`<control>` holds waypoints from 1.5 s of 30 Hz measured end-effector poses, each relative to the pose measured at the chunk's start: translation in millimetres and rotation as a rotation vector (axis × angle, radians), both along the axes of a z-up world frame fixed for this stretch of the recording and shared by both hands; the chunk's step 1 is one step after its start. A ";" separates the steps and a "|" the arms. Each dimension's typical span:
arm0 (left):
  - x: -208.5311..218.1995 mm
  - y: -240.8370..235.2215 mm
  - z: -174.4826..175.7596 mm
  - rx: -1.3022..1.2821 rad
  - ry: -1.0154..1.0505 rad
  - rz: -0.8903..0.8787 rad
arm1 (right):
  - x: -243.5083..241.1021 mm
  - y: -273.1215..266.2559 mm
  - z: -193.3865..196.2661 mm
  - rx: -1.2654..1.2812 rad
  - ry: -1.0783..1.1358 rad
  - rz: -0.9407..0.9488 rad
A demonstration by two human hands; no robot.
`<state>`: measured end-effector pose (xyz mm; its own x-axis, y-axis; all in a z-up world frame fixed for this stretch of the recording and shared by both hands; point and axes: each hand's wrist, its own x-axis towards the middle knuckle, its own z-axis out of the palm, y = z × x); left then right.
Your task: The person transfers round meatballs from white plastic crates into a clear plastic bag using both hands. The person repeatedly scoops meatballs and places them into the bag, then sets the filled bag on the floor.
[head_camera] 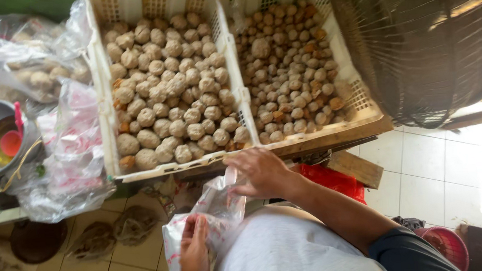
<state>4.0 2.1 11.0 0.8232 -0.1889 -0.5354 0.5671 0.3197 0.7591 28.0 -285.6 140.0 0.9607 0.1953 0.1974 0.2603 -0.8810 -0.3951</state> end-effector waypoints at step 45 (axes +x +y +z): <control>60.0 -90.5 166.0 1.014 -1.493 -0.170 | 61.8 -63.2 -9.5 0.756 0.103 -0.333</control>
<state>64.0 -88.3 177.1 0.6753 -0.4197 0.6065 -0.7261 -0.5228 0.4467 89.8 -348.8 130.5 0.9652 -0.2520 0.0696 -0.0364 -0.3933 -0.9187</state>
